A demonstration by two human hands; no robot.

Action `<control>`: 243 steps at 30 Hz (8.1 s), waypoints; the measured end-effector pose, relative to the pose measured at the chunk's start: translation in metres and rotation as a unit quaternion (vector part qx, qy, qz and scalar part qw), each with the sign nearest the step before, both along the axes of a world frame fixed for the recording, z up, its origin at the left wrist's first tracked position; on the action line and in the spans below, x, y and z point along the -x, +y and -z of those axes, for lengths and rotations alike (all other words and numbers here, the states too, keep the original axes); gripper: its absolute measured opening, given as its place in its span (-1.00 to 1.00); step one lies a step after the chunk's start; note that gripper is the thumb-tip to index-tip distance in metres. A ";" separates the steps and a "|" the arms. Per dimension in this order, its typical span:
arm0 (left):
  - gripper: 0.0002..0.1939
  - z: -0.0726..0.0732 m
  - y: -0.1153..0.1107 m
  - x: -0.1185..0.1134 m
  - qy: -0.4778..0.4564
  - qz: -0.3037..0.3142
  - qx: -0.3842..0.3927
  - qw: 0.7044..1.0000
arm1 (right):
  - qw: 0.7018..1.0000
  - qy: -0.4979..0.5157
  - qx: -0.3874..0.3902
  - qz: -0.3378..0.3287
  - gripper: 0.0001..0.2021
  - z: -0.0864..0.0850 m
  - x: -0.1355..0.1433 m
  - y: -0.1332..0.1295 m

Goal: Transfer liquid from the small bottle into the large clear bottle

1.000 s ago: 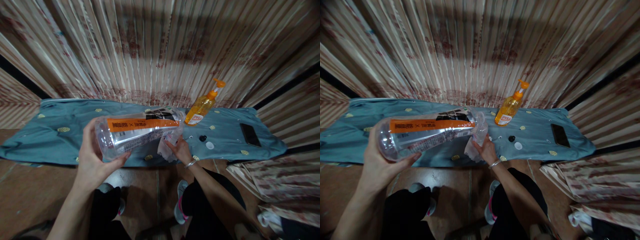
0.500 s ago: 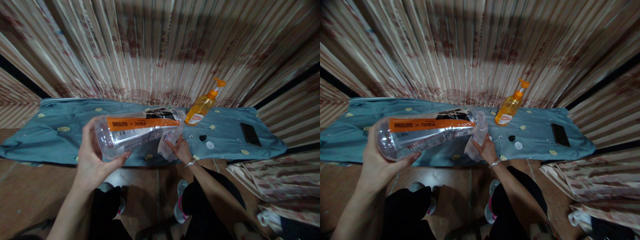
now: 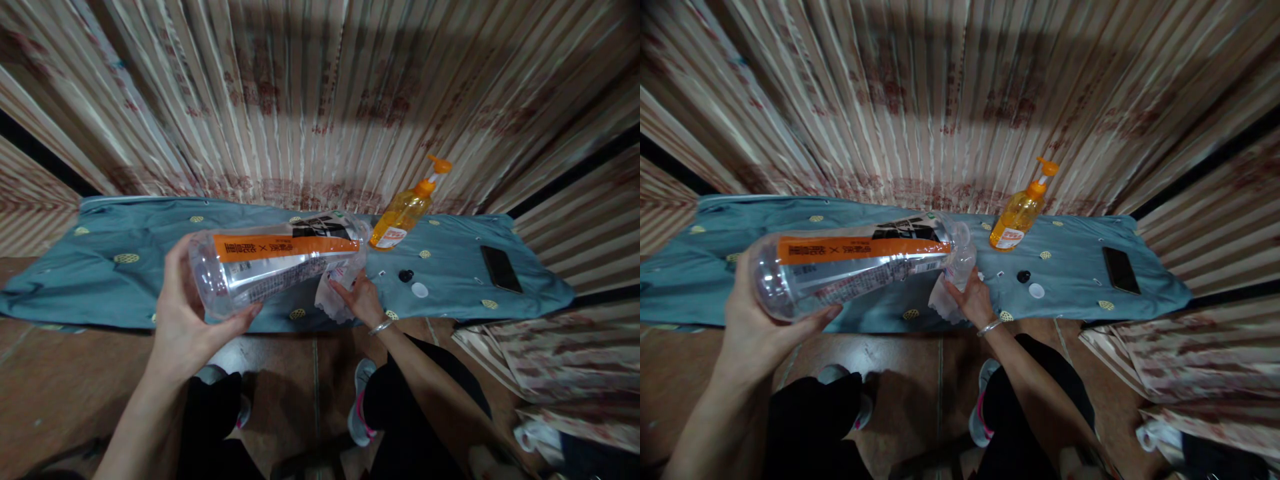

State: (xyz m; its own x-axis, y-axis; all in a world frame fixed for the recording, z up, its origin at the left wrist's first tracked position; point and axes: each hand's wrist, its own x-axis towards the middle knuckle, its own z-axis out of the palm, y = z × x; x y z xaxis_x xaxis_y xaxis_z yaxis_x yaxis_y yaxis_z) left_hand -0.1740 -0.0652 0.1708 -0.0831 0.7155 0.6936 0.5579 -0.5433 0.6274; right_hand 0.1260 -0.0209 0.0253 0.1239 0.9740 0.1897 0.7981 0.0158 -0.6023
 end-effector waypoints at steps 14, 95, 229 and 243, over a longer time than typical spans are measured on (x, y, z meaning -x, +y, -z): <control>-0.02 -0.003 0.000 0.001 0.010 0.012 -0.006 1.000 | 1.000 0.001 -0.003 -0.006 -0.43 -0.001 0.000 0.000; 0.00 -0.001 0.000 0.000 0.000 0.013 -0.009 1.000 | 1.000 -0.008 -0.010 -0.007 -0.46 0.002 0.000 0.000; 0.04 -0.002 0.000 -0.001 -0.010 0.021 0.000 1.000 | 1.000 -0.007 -0.004 -0.005 -0.44 0.004 0.000 0.001; 0.01 -0.004 0.002 -0.002 0.006 0.025 -0.019 1.000 | 1.000 0.002 -0.016 -0.008 -0.43 0.005 0.000 0.000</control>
